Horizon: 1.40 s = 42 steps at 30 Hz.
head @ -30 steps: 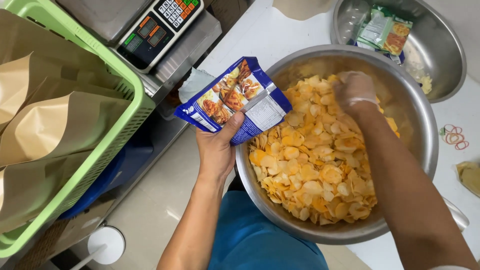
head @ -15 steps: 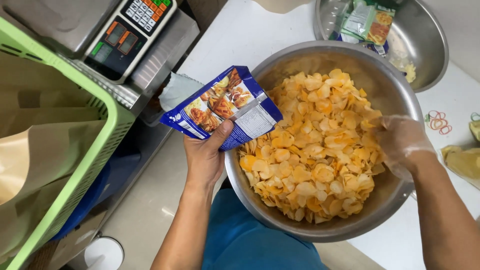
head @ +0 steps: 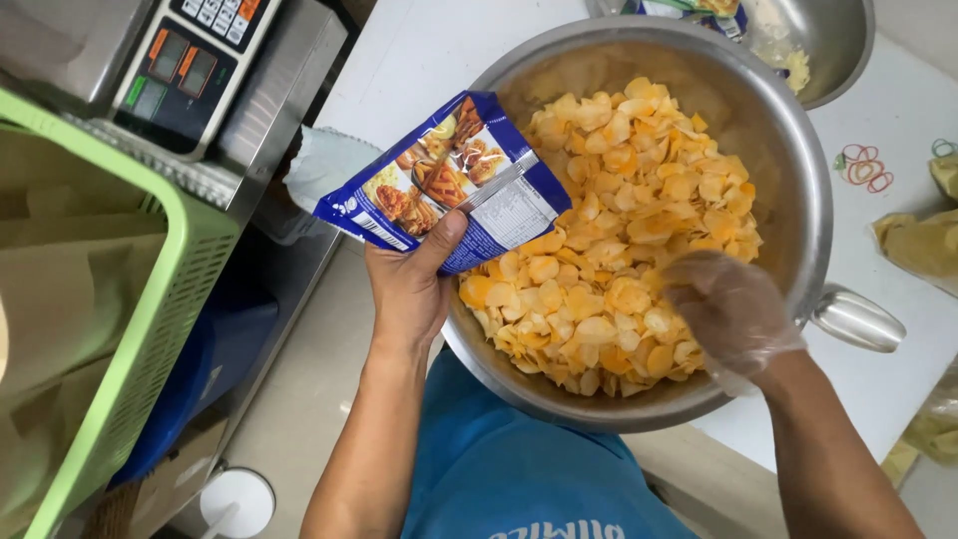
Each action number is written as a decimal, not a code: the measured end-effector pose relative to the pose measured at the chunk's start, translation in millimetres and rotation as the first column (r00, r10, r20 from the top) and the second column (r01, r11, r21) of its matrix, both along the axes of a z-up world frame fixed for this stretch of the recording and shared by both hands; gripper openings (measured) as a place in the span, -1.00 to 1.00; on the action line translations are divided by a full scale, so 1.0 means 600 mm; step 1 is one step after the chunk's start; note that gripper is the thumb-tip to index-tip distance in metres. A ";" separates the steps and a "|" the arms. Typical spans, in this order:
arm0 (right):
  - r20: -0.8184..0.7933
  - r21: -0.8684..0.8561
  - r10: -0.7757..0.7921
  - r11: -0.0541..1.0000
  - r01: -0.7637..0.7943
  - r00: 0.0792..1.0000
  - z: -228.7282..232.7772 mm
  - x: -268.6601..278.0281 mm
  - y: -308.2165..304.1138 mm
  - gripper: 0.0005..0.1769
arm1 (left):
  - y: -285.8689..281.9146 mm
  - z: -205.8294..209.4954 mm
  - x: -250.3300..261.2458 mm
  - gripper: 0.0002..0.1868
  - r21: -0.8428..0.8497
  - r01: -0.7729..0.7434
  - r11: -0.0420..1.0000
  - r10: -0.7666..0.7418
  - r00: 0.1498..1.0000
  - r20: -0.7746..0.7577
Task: Seasoning and mixing a large bowl of chips by hand to ensure even coating.
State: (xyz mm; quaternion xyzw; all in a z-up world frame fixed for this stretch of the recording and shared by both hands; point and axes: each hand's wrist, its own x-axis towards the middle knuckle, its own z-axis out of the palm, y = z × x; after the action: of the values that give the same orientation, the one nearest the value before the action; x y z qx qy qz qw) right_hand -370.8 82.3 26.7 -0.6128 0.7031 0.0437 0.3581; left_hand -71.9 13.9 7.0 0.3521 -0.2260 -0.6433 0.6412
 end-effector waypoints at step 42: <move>-0.343 -0.361 0.704 0.513 -0.779 0.622 -0.253 0.261 0.009 -0.54 | 0.128 0.025 0.035 -0.51 0.087 -0.371 0.925 0.362 0.926 0.107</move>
State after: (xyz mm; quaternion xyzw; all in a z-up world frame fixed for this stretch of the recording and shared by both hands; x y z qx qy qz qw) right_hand -214.2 87.8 -125.3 -0.9165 0.3850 0.0648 0.0872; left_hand -51.1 90.5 21.8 0.4497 -0.1503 -0.5068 0.7199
